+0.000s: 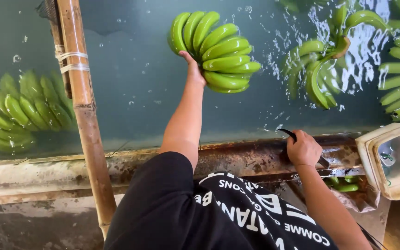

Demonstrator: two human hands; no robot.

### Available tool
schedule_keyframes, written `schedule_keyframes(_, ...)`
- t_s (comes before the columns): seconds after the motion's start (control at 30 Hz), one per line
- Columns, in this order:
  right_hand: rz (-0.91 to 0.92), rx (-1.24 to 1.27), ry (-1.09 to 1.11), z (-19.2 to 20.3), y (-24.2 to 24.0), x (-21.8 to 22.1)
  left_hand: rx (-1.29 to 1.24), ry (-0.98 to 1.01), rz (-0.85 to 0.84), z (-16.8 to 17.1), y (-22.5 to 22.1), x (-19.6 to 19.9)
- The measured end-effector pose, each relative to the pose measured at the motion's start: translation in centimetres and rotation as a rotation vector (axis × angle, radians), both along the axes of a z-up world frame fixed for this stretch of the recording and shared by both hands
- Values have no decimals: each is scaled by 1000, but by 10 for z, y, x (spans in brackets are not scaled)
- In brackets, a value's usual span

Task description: Washing and trimming clusters of green bananas in a water tank at a processing area.

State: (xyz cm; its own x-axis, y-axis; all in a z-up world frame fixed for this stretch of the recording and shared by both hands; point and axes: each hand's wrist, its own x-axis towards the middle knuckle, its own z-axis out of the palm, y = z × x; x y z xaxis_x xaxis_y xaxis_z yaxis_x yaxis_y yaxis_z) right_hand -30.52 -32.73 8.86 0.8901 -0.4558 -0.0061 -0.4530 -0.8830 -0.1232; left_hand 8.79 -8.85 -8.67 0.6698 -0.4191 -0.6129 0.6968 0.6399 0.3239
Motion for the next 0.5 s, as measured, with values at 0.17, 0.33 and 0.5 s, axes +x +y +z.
schedule_keyframes(0.17, -63, 1, 198, 18, 7, 14, 108, 47, -26, -19, -4, -12)
schedule_keyframes(0.33, -196, 417, 274, 16, 6, 73, 452, -347, -351, 22, 17, -13)
schedule_keyframes(0.5, -126, 629, 93, 30, 48, 155, 1136, -611, -625, 61, -6, -29)
